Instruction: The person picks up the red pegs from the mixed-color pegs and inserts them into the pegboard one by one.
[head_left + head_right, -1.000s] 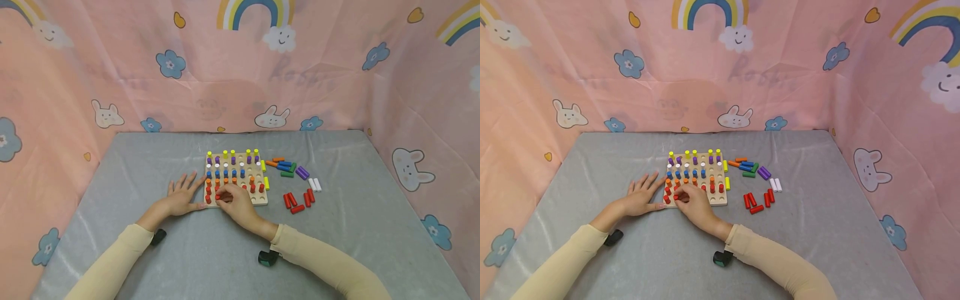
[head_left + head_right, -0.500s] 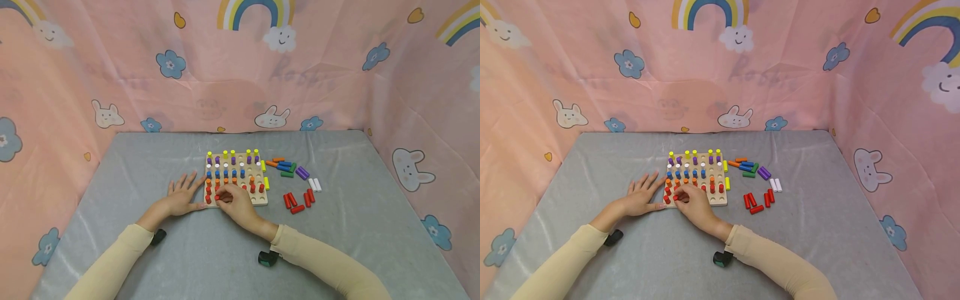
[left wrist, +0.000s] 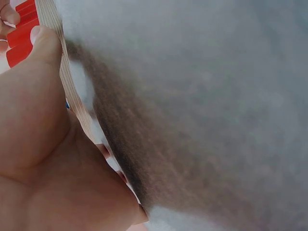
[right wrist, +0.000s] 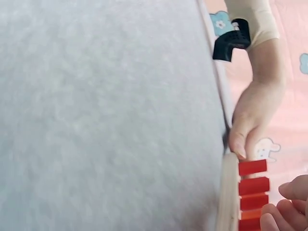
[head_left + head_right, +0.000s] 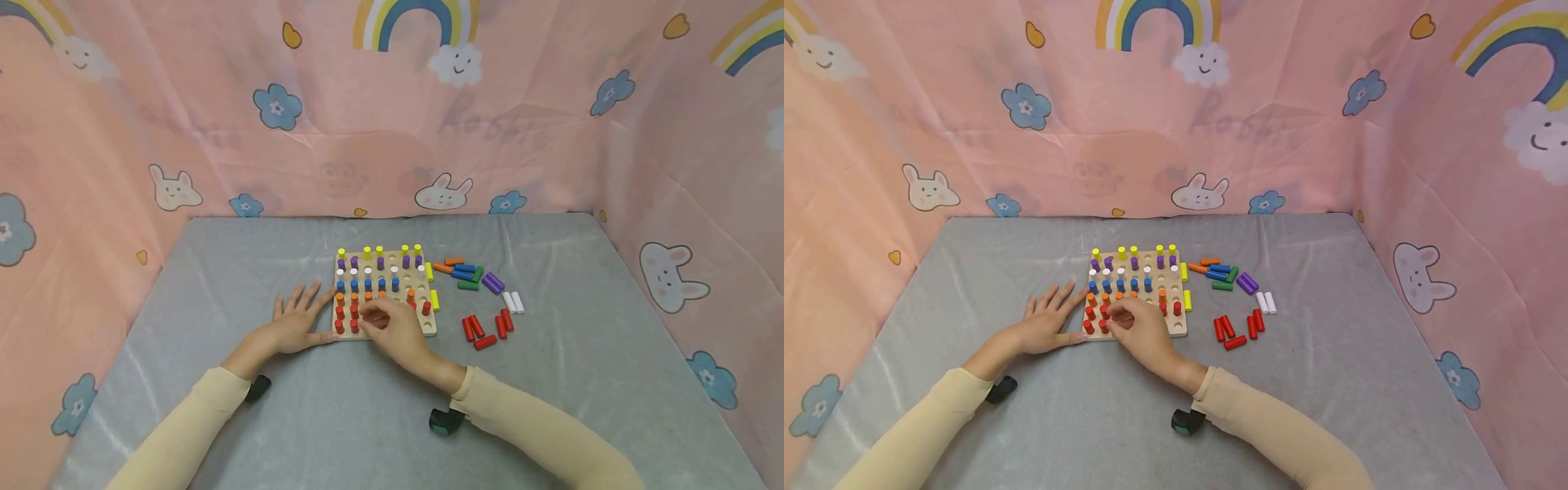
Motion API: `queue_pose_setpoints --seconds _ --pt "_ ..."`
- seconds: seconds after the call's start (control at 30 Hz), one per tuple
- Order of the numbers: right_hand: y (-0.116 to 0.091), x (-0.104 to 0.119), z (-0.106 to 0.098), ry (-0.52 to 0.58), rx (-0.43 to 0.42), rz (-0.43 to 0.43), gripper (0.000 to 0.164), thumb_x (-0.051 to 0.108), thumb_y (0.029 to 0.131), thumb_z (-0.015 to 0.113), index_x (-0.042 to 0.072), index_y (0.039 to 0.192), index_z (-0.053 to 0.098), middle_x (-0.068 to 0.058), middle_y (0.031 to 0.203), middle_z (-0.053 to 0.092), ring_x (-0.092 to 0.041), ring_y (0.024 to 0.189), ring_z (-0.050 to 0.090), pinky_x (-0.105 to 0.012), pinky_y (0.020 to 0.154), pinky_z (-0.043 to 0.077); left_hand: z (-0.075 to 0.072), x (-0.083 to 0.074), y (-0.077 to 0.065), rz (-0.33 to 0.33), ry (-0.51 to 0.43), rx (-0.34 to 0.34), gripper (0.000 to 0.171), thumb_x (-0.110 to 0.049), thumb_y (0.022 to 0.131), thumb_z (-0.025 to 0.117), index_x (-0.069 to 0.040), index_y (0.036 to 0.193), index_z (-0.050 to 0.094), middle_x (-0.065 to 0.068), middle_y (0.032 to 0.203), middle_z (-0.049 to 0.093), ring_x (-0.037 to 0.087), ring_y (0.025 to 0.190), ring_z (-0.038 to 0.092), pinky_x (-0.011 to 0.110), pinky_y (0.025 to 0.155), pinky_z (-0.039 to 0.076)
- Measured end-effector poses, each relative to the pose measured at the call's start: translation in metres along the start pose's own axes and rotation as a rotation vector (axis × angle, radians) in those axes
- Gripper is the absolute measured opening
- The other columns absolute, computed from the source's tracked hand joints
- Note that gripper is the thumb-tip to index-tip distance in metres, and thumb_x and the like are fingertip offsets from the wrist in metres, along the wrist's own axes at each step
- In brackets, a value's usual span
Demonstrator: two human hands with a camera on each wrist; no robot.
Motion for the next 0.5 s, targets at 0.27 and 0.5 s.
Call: queue_pose_setpoints --seconds 0.27,0.5 --pt "-0.001 -0.002 -0.024 0.065 0.021 0.04 0.018 0.005 0.084 0.078 0.004 0.101 0.072 -0.008 0.096 0.074 -0.018 0.084 0.071 -0.028 0.075 0.06 -0.001 -0.001 0.0 -0.01 -0.008 0.007 0.095 -0.068 0.087 0.056 -0.031 0.16 0.008 0.012 0.169 -0.004 0.044 0.154 -0.007 0.075 0.113 -0.005" --pt "-0.002 -0.005 -0.05 0.071 0.031 0.104 0.021 0.004 0.085 0.076 0.002 0.105 0.071 -0.011 0.098 0.073 -0.02 0.085 0.069 -0.029 0.076 0.06 -0.002 -0.002 0.0 -0.014 -0.012 0.017 0.096 -0.069 0.087 0.056 -0.031 0.16 0.007 0.012 0.169 -0.005 0.044 0.154 -0.008 0.075 0.114 -0.006"
Point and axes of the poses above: each hand's wrist, its own y-axis towards the middle knuckle, its own z-axis out of the palm, x = y × z, the point moved 4 cm from there along y, towards the middle knuckle
